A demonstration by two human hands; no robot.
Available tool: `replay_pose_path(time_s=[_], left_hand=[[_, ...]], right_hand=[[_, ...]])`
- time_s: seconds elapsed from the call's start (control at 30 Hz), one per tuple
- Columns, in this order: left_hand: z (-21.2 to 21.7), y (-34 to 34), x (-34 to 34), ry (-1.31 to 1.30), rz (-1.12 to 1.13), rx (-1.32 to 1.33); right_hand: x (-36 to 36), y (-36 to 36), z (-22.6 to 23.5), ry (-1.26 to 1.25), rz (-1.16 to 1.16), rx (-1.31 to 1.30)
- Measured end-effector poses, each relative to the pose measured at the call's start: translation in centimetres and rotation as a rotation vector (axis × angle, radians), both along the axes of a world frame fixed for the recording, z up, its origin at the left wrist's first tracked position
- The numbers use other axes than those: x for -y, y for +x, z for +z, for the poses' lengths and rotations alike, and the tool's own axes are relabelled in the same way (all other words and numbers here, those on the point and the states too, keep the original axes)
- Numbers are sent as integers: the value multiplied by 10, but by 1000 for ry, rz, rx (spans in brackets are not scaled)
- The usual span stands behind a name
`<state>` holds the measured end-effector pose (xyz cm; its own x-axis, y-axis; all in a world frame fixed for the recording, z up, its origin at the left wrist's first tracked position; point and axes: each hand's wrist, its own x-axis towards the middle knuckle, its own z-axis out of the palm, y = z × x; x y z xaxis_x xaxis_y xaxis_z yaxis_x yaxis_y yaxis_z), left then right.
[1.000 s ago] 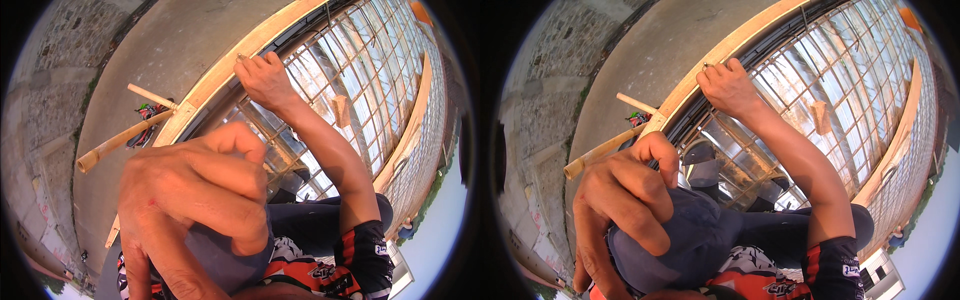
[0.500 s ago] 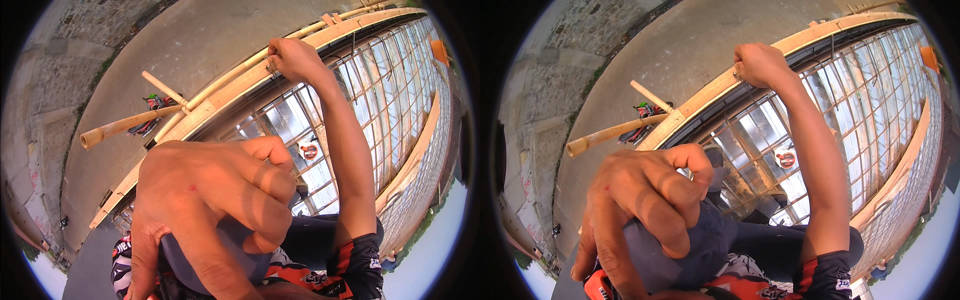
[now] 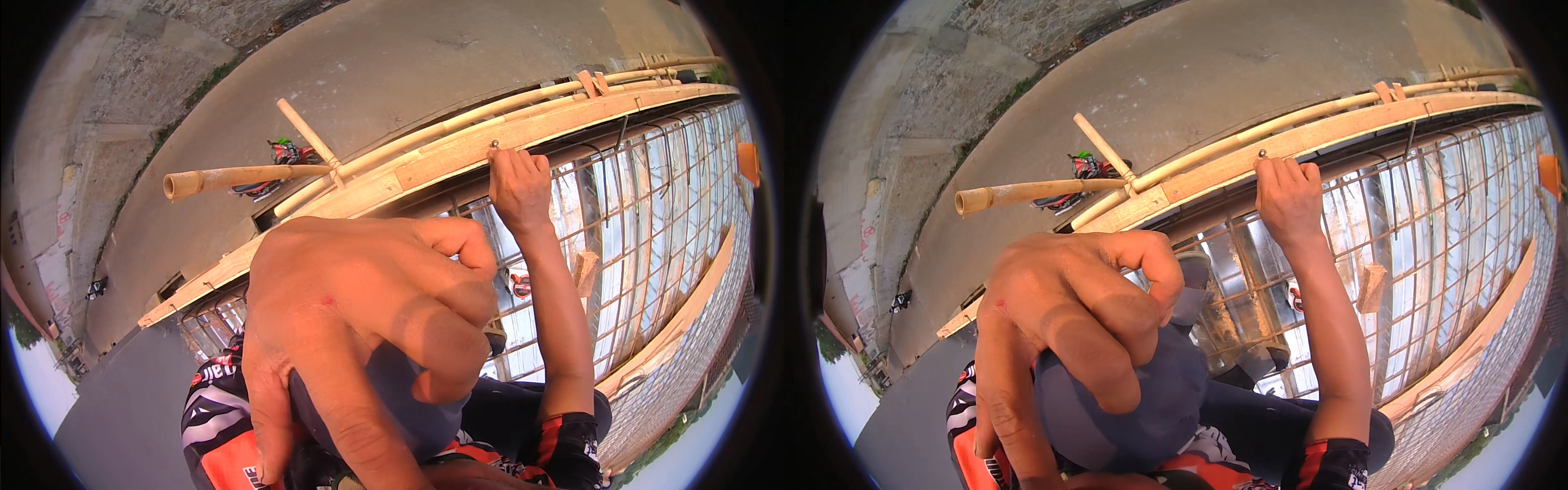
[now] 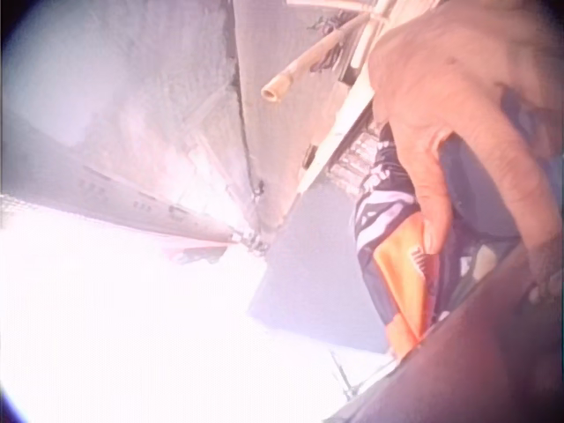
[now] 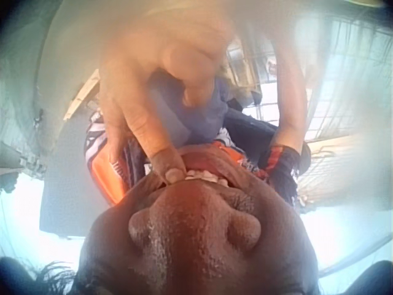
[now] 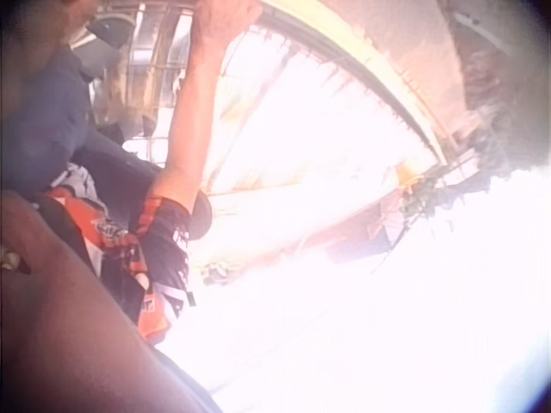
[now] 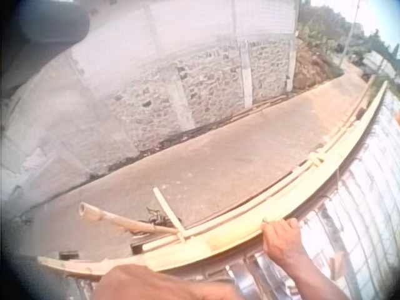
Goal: The person is assembling a curved wooden structure by hand. They repeatedly pick up small metal fasteners, place them into pre-drilled holes along the wooden frame, and bend them to secure the pieces together.
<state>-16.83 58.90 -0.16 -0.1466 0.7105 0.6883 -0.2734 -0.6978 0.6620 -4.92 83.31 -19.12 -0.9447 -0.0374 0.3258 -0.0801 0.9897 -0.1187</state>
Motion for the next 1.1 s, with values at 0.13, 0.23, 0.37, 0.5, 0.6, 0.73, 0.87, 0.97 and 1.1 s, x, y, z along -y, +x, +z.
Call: replay_pose_path(time_s=[0.13, 0.23, 0.37, 0.5, 0.6, 0.73, 0.87, 0.97, 1.1], left_hand=[[0, -13, 31, -2, 48, 82], [-38, -21, 26, -219, 278, 332], [-76, -6, -22, -967, 705, -159], [-132, 22, -38, -927, 912, -782], [-152, 34, -53, -940, 803, -764], [-160, 42, -60, -930, 777, -807], [-168, 59, -69, -845, 792, -825], [-167, 72, -81, -735, 715, -866], [-159, 90, -83, -791, 542, -928]], right_hand=[[10, -10, -8, -641, -109, 144], [-19, -5, -3, -878, -230, 337], [-41, -9, -21, -1101, -246, 434], [-91, -41, -15, -1051, -42, 761], [-99, -66, -8, -1060, 36, 858], [-105, -104, 6, -966, 75, 1101], [-94, -138, 10, -735, 79, 1256], [-56, -157, 44, -254, 142, 1268], [2, -157, 55, 348, 241, 1097]])
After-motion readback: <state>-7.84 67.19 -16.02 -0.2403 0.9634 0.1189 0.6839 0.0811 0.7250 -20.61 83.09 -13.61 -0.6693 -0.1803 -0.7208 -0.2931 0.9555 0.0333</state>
